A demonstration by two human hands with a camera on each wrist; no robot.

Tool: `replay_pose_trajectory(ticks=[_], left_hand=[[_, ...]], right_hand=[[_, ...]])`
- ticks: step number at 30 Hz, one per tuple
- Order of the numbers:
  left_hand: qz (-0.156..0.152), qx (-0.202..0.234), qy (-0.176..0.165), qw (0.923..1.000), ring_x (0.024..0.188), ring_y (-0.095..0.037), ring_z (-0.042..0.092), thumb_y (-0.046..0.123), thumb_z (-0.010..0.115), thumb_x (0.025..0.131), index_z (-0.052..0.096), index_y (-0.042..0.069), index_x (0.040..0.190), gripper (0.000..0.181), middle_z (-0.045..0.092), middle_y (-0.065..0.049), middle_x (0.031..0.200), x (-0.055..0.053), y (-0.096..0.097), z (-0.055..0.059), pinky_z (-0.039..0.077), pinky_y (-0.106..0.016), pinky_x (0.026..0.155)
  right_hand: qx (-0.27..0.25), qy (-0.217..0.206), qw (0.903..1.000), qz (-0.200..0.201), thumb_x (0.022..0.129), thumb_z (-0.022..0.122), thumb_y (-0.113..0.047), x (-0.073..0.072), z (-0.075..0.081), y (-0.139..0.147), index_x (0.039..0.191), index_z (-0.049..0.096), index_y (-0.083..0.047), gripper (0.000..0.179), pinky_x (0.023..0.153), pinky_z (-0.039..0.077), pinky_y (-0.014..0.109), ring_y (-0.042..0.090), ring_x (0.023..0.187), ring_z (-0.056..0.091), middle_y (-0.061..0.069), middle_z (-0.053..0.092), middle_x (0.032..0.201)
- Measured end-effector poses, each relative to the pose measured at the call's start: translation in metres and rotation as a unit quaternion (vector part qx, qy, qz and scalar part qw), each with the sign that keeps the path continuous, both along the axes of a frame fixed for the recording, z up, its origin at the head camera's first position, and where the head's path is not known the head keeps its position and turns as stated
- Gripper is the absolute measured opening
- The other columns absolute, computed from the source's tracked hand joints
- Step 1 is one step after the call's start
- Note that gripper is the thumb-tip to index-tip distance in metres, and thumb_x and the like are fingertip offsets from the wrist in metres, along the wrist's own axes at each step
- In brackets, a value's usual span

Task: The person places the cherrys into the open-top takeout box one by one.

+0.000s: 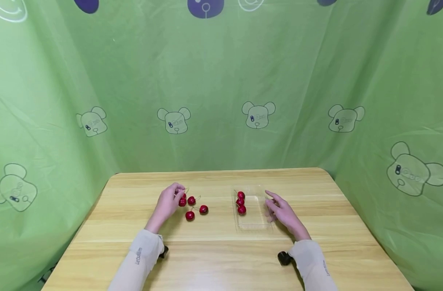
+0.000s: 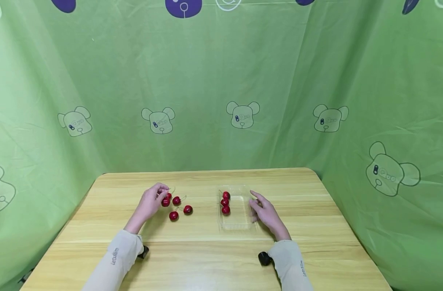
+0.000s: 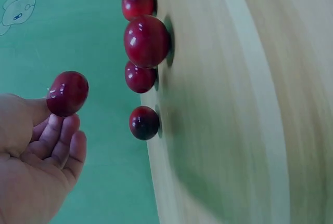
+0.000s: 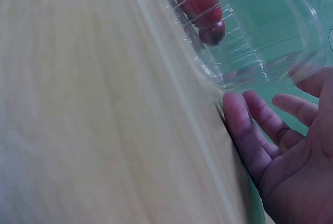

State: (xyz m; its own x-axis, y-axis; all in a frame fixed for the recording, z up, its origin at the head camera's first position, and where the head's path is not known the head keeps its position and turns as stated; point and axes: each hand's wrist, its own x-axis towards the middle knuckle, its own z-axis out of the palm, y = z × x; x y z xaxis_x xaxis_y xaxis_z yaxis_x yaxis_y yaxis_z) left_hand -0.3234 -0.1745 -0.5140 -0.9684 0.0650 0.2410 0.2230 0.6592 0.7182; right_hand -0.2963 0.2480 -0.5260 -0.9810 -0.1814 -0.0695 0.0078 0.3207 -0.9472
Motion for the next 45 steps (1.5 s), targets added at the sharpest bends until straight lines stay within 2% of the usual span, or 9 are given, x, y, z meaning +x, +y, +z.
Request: replay_pose_trajectory(ticks=[4,9,16,23,27,32,36,40,45], left_hand=[[-0.014,0.015,0.010,0.9998,0.085,-0.017,0.064,0.013,0.062,0.103,0.070,0.003,0.115,0.018,0.072,-0.011,0.098,0.000,0.001,0.002,0.057,-0.033,0.079],[-0.024,0.036,0.022,0.9989,0.085,-0.017,0.065,0.014,0.065,0.102,0.071,0.004,0.112,0.015,0.072,-0.009,0.096,0.002,0.003,0.007,0.057,-0.032,0.079],[-0.030,0.074,0.011,0.9967,0.081,-0.016,0.064,0.014,0.068,0.100,0.070,0.008,0.107,0.010,0.072,-0.006,0.094,0.006,0.011,0.011,0.056,-0.027,0.076],[-0.049,0.100,-0.001,0.9937,0.085,-0.015,0.062,0.014,0.070,0.099,0.069,0.008,0.106,0.010,0.071,-0.006,0.095,0.009,0.020,0.014,0.054,-0.025,0.080],[-0.066,0.114,-0.005,0.9913,0.085,-0.015,0.063,0.015,0.069,0.099,0.069,0.009,0.105,0.009,0.071,-0.006,0.096,0.010,0.026,0.016,0.055,-0.024,0.078],[-0.081,0.122,-0.001,0.9893,0.083,-0.014,0.063,0.014,0.069,0.099,0.069,0.008,0.107,0.010,0.072,-0.006,0.096,0.012,0.034,0.018,0.055,-0.024,0.076],[-0.097,0.117,0.008,0.9884,0.085,-0.019,0.066,0.011,0.068,0.099,0.069,0.006,0.116,0.018,0.072,-0.006,0.095,0.014,0.040,0.018,0.056,-0.025,0.077],[-0.109,0.123,0.012,0.9863,0.086,-0.022,0.068,0.007,0.067,0.099,0.069,0.008,0.120,0.022,0.072,-0.007,0.095,0.014,0.044,0.017,0.057,-0.026,0.078],[-0.120,0.134,0.008,0.9837,0.085,-0.018,0.067,0.007,0.069,0.098,0.068,0.008,0.116,0.017,0.072,-0.007,0.095,0.016,0.048,0.018,0.057,-0.026,0.079]], right_hand=[[-0.003,-0.002,1.0000,0.001,0.111,0.047,-0.020,0.000,0.001,-0.001,0.161,0.027,0.002,0.057,0.074,0.063,0.046,0.044,0.093,0.067,0.036,0.052,0.124],[-0.004,-0.002,1.0000,0.001,0.112,0.047,-0.020,0.001,0.001,-0.001,0.161,0.027,0.002,0.057,0.074,0.063,0.046,0.046,0.094,0.067,0.036,0.051,0.124],[0.000,0.006,1.0000,0.001,0.111,0.047,-0.020,0.002,0.002,0.000,0.160,0.028,0.002,0.057,0.073,0.063,0.045,0.043,0.091,0.067,0.036,0.053,0.123],[0.000,0.013,0.9998,-0.013,0.111,0.048,-0.025,-0.016,-0.032,0.009,0.161,0.029,-0.002,0.058,0.067,0.062,0.038,0.031,0.084,0.067,0.032,0.054,0.124],[-0.001,0.018,0.9997,-0.014,0.111,0.049,-0.029,-0.019,-0.038,0.010,0.162,0.029,-0.005,0.060,0.067,0.062,0.037,0.028,0.084,0.067,0.030,0.055,0.124],[-0.003,0.013,0.9999,-0.010,0.111,0.049,-0.026,-0.016,-0.032,0.008,0.162,0.028,-0.002,0.059,0.067,0.062,0.038,0.031,0.084,0.067,0.032,0.055,0.121],[-0.011,0.005,0.9999,-0.003,0.111,0.049,-0.021,-0.008,-0.015,0.004,0.160,0.029,0.001,0.058,0.068,0.062,0.041,0.037,0.084,0.067,0.035,0.054,0.118],[-0.011,0.005,0.9999,0.003,0.111,0.050,-0.020,0.001,-0.001,0.000,0.160,0.029,0.003,0.058,0.069,0.062,0.043,0.039,0.084,0.066,0.036,0.054,0.116],[-0.009,0.006,0.9999,0.002,0.111,0.050,-0.020,0.002,0.002,-0.001,0.160,0.029,0.003,0.058,0.069,0.062,0.042,0.038,0.085,0.067,0.036,0.054,0.117]])
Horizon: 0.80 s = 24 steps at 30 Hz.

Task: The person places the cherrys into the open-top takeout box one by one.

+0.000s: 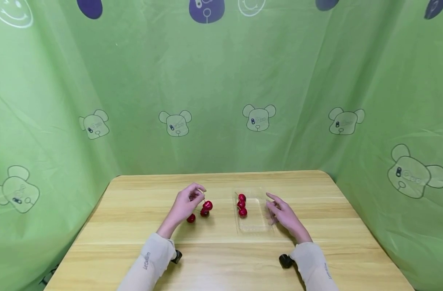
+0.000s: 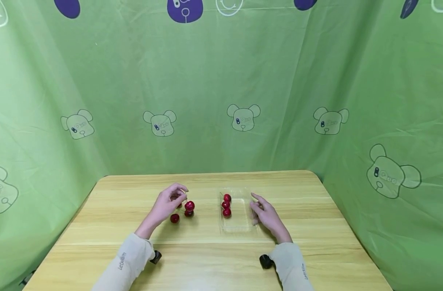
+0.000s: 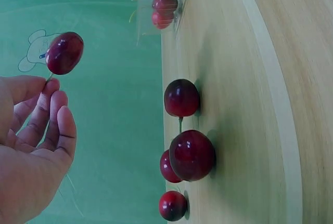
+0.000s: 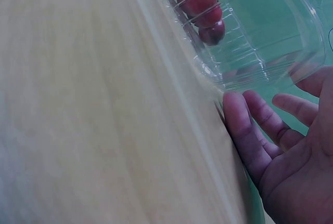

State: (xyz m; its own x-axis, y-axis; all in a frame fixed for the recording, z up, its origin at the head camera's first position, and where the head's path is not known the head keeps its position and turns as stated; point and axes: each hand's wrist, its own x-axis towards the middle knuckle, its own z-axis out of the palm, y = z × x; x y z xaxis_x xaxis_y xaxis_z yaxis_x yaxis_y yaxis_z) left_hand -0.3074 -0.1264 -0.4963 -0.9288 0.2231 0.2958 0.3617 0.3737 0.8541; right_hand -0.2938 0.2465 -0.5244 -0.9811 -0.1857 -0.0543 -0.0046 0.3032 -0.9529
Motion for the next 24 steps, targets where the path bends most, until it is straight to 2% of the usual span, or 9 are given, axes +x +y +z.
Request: replay_pose_trajectory(ticks=[3,7,11,14,16,22,24], left_hand=[[-0.005,0.002,0.002,1.0000,0.086,-0.022,0.069,0.009,0.069,0.099,0.068,0.007,0.112,0.013,0.073,-0.006,0.094,0.002,0.002,0.001,0.058,-0.026,0.079],[-0.010,0.003,0.003,0.9999,0.088,-0.031,0.071,0.012,0.072,0.097,0.069,0.011,0.104,0.007,0.075,-0.003,0.091,0.003,0.005,0.002,0.058,-0.025,0.076],[-0.017,0.006,-0.011,0.9998,0.090,-0.040,0.072,0.013,0.074,0.096,0.071,0.015,0.099,0.005,0.078,-0.006,0.092,0.004,0.008,0.002,0.058,-0.025,0.074],[-0.021,0.011,-0.019,0.9996,0.091,-0.042,0.072,0.014,0.076,0.095,0.071,0.015,0.097,0.006,0.079,-0.008,0.093,0.003,0.011,0.000,0.058,-0.025,0.073],[-0.020,0.011,-0.013,0.9996,0.089,-0.039,0.073,0.014,0.077,0.094,0.072,0.014,0.097,0.006,0.079,-0.007,0.092,0.003,0.014,-0.002,0.058,-0.026,0.073],[-0.005,-0.013,0.009,0.9999,0.080,-0.011,0.070,0.016,0.080,0.091,0.072,0.015,0.094,0.008,0.078,0.002,0.088,0.003,0.025,-0.006,0.058,-0.026,0.073],[-0.003,-0.015,0.011,0.9998,0.079,-0.008,0.069,0.016,0.080,0.091,0.072,0.015,0.094,0.009,0.077,0.002,0.088,0.003,0.030,-0.007,0.059,-0.026,0.072]], right_hand=[[0.001,-0.004,1.0000,-0.003,0.111,0.050,-0.020,-0.001,-0.001,0.000,0.160,0.030,0.002,0.057,0.069,0.063,0.042,0.039,0.087,0.067,0.035,0.054,0.119],[0.001,-0.003,1.0000,-0.003,0.111,0.049,-0.020,-0.002,-0.002,0.001,0.160,0.030,0.003,0.057,0.070,0.063,0.043,0.041,0.088,0.067,0.036,0.053,0.120],[0.000,-0.001,1.0000,-0.003,0.111,0.049,-0.019,-0.002,-0.002,0.001,0.159,0.030,0.003,0.056,0.069,0.063,0.043,0.041,0.087,0.067,0.036,0.053,0.120],[0.002,-0.001,1.0000,-0.003,0.111,0.050,-0.019,-0.001,-0.001,0.001,0.159,0.030,0.003,0.057,0.068,0.062,0.042,0.039,0.087,0.067,0.036,0.053,0.119],[0.002,-0.002,1.0000,-0.004,0.111,0.050,-0.019,-0.001,0.000,0.000,0.159,0.030,0.003,0.057,0.068,0.062,0.041,0.038,0.087,0.067,0.035,0.053,0.119],[-0.002,-0.001,1.0000,-0.004,0.111,0.050,-0.019,0.000,0.000,0.000,0.159,0.030,0.003,0.057,0.069,0.063,0.042,0.038,0.088,0.066,0.036,0.053,0.121],[-0.001,0.001,1.0000,-0.003,0.111,0.050,-0.019,0.000,-0.001,0.000,0.159,0.030,0.003,0.057,0.069,0.063,0.042,0.038,0.088,0.066,0.036,0.052,0.121]])
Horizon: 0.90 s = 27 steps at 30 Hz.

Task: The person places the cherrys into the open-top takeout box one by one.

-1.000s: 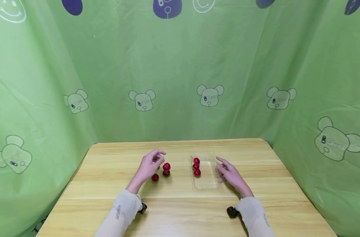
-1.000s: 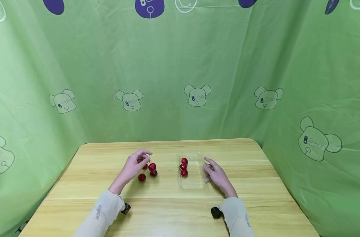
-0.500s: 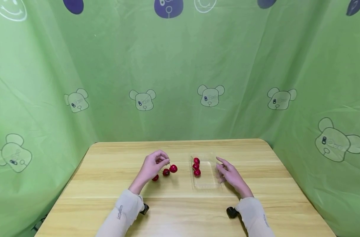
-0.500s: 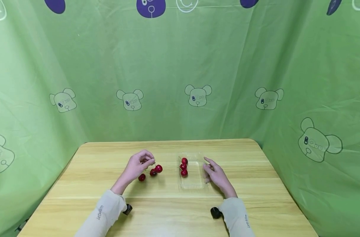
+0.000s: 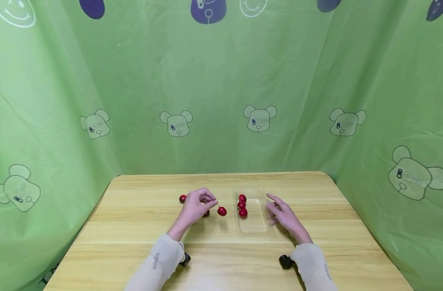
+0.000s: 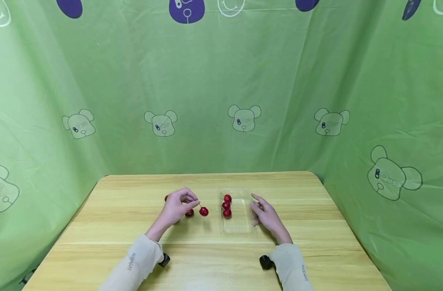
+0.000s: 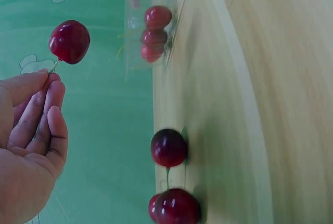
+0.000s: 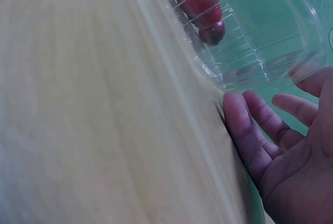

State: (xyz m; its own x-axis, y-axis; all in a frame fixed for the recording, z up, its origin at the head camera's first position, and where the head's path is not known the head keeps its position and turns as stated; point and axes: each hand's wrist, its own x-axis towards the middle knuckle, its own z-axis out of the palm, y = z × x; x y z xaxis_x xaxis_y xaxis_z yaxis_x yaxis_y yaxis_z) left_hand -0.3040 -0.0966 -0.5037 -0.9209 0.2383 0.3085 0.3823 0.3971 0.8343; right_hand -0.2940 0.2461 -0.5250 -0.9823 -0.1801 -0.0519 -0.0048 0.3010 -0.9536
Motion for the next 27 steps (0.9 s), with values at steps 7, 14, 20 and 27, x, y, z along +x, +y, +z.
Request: replay_pose_trajectory(ticks=[7,14,20,27], left_hand=[[-0.007,0.021,-0.005,0.9997,0.080,-0.009,0.070,0.013,0.081,0.089,0.073,0.012,0.092,0.009,0.077,0.000,0.089,0.003,0.022,-0.004,0.059,-0.024,0.074],[-0.015,0.042,-0.008,0.9990,0.081,-0.009,0.070,0.009,0.081,0.088,0.073,0.013,0.092,0.009,0.078,-0.001,0.090,0.002,0.044,-0.013,0.059,-0.023,0.076],[-0.017,0.058,-0.014,0.9981,0.079,-0.008,0.070,0.008,0.081,0.089,0.073,0.011,0.091,0.009,0.078,-0.004,0.090,0.003,0.059,-0.018,0.059,-0.023,0.076],[-0.035,0.069,-0.018,0.9968,0.077,-0.006,0.069,0.009,0.081,0.089,0.073,0.011,0.090,0.008,0.078,-0.002,0.088,0.004,0.069,-0.024,0.058,-0.023,0.073]], right_hand=[[0.000,-0.004,1.0000,0.000,0.111,0.050,-0.020,-0.001,-0.002,0.002,0.160,0.030,0.002,0.057,0.070,0.062,0.042,0.040,0.089,0.065,0.034,0.053,0.120],[0.004,0.004,1.0000,-0.005,0.111,0.050,-0.028,-0.013,-0.027,0.009,0.161,0.029,-0.002,0.060,0.068,0.062,0.039,0.034,0.087,0.066,0.030,0.054,0.120],[0.020,0.012,0.9996,-0.015,0.110,0.051,-0.036,-0.019,-0.041,0.012,0.162,0.031,-0.008,0.062,0.068,0.063,0.035,0.026,0.086,0.067,0.026,0.056,0.121],[0.013,0.011,0.9998,-0.010,0.111,0.050,-0.034,-0.019,-0.038,0.010,0.162,0.030,-0.007,0.061,0.068,0.062,0.036,0.027,0.085,0.066,0.028,0.056,0.121]])
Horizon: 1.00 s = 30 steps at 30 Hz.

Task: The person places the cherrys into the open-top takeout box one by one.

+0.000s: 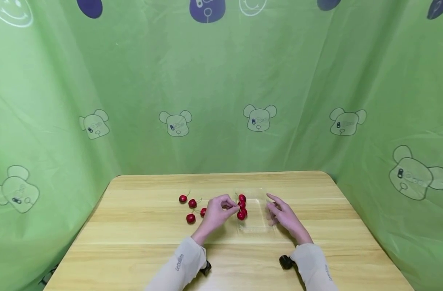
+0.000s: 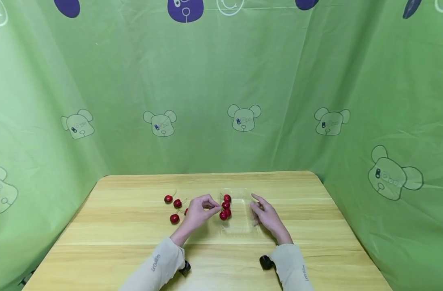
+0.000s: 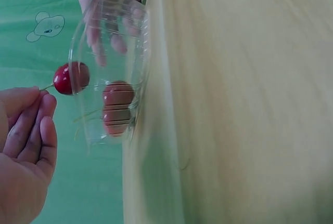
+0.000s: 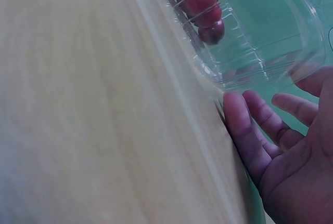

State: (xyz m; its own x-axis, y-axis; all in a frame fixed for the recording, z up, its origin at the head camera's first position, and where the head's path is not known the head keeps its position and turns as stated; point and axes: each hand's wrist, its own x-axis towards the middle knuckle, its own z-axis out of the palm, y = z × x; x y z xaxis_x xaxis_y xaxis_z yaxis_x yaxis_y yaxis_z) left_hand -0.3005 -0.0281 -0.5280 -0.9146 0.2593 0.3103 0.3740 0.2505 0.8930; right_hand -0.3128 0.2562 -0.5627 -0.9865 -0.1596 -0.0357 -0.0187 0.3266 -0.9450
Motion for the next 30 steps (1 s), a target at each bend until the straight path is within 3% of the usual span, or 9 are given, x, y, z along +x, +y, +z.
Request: replay_pose_trajectory(ticks=[11,17,23,30], left_hand=[[-0.011,-0.043,0.013,0.9989,0.081,-0.004,0.068,0.008,0.082,0.087,0.074,0.015,0.091,0.011,0.077,0.003,0.090,0.001,0.002,-0.007,0.059,-0.024,0.079],[-0.003,-0.089,0.048,0.9948,0.080,-0.001,0.065,0.004,0.081,0.086,0.073,0.018,0.086,0.016,0.075,0.003,0.087,0.003,0.003,-0.009,0.060,-0.032,0.083],[0.012,-0.115,0.089,0.9894,0.078,0.001,0.065,0.004,0.080,0.084,0.071,0.018,0.084,0.017,0.076,0.004,0.084,0.001,0.007,-0.010,0.057,-0.023,0.083],[0.026,-0.126,0.084,0.9881,0.077,0.000,0.064,0.004,0.080,0.082,0.070,0.018,0.083,0.017,0.075,0.004,0.084,-0.003,0.008,-0.013,0.059,-0.025,0.077]], right_hand=[[-0.019,-0.017,0.9996,0.007,0.111,0.049,-0.022,0.000,0.009,-0.001,0.161,0.029,0.000,0.058,0.068,0.063,0.041,0.035,0.086,0.065,0.035,0.054,0.120],[-0.009,-0.008,0.9999,0.006,0.111,0.048,-0.029,0.000,0.003,0.000,0.163,0.027,-0.005,0.060,0.069,0.063,0.039,0.029,0.086,0.067,0.030,0.056,0.121],[-0.008,-0.003,1.0000,0.002,0.111,0.049,-0.031,0.000,0.001,0.001,0.163,0.027,-0.005,0.061,0.069,0.063,0.039,0.031,0.089,0.067,0.030,0.055,0.125],[-0.005,-0.001,1.0000,0.001,0.111,0.050,-0.032,0.001,0.003,-0.002,0.162,0.029,-0.005,0.062,0.068,0.063,0.038,0.029,0.087,0.067,0.030,0.056,0.124]])
